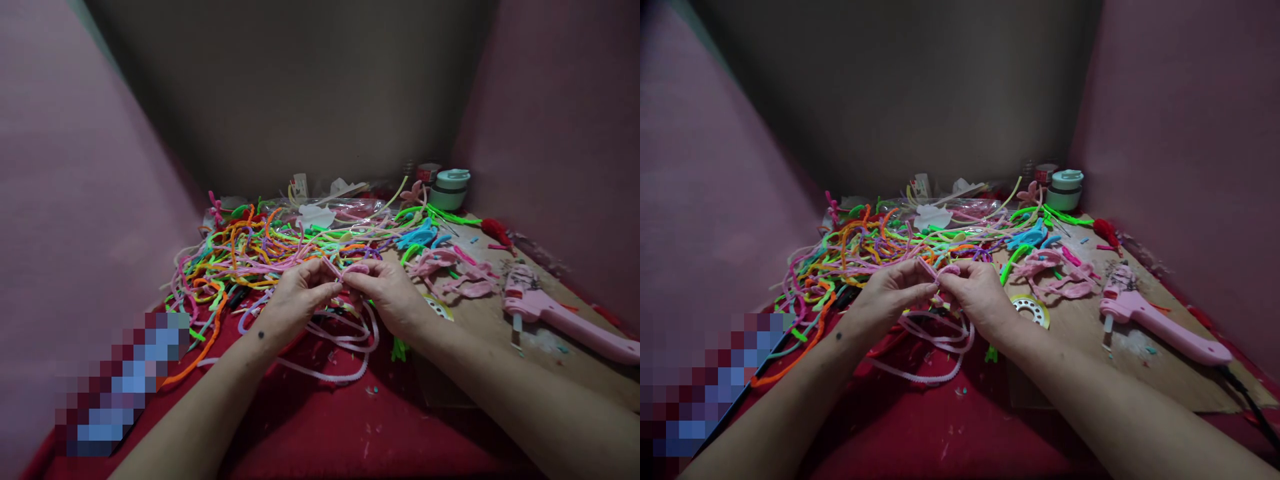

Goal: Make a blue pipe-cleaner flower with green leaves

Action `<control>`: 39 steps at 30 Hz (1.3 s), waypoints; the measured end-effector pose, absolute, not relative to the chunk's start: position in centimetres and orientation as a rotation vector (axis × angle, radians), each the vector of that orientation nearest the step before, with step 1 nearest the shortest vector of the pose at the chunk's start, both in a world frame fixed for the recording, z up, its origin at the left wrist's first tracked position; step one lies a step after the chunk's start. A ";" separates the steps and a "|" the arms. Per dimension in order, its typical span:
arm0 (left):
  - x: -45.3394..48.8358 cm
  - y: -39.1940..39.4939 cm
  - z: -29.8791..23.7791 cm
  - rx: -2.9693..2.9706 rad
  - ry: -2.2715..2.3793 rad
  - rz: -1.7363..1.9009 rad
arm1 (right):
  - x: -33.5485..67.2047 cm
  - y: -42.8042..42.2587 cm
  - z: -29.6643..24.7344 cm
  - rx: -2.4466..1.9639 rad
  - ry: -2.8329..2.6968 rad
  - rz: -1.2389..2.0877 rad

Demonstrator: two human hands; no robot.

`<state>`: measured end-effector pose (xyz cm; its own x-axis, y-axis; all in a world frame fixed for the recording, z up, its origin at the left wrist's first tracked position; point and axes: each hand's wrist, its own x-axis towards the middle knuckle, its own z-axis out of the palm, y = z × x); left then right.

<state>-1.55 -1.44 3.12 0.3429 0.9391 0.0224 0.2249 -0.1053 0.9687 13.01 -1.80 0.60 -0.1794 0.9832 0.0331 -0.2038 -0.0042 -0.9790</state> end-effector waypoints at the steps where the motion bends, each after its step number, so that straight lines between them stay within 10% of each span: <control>1: -1.6 -1.4 3.1 1.579 1.068 0.875 | 13.0 -1.8 0.7 -0.982 -1.230 1.354; 19: -1.6 -1.6 3.0 1.566 1.102 0.950 | 13.7 -1.9 1.5 -1.056 -1.478 1.171; 29: -2.8 -1.2 1.5 3.052 0.780 1.030 | 13.5 -0.9 0.2 -0.831 -1.176 1.534; 39: -2.7 -1.1 3.6 1.506 1.057 0.755 | 13.6 -1.6 1.1 -1.003 -1.519 1.108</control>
